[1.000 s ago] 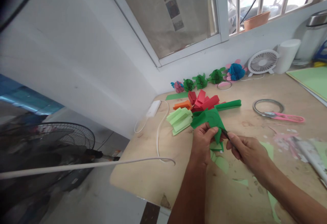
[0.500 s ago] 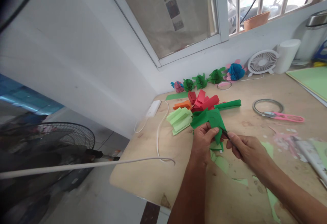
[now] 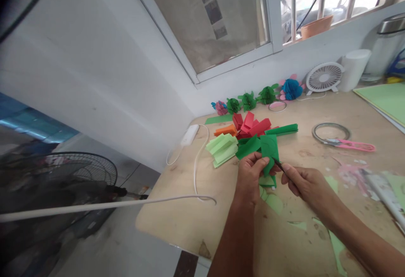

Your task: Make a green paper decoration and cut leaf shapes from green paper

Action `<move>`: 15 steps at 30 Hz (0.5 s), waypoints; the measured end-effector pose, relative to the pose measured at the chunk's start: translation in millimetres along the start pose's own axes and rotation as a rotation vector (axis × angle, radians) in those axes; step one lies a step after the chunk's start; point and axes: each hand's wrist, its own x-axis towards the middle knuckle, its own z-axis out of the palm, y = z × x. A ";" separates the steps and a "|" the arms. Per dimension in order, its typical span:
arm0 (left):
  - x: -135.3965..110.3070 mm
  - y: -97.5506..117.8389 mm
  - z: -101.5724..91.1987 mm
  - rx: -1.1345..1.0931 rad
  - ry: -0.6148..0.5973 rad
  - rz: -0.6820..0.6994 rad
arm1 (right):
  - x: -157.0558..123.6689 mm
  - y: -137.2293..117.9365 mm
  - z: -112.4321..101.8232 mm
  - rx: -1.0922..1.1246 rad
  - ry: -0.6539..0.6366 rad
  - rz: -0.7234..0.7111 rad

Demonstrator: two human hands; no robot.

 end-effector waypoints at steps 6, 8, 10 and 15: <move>0.5 -1.3 -0.4 0.000 -0.004 -0.003 | 0.3 0.3 0.5 0.009 0.005 -0.017; -0.2 -0.9 -0.7 0.016 -0.008 0.003 | 0.3 0.7 1.0 0.016 0.005 -0.025; -1.0 -0.4 -0.8 0.031 -0.009 0.011 | 0.6 1.2 1.3 0.021 0.003 -0.027; -1.4 -0.5 -0.9 0.024 -0.031 0.005 | 1.5 3.9 -0.7 0.015 0.009 -0.036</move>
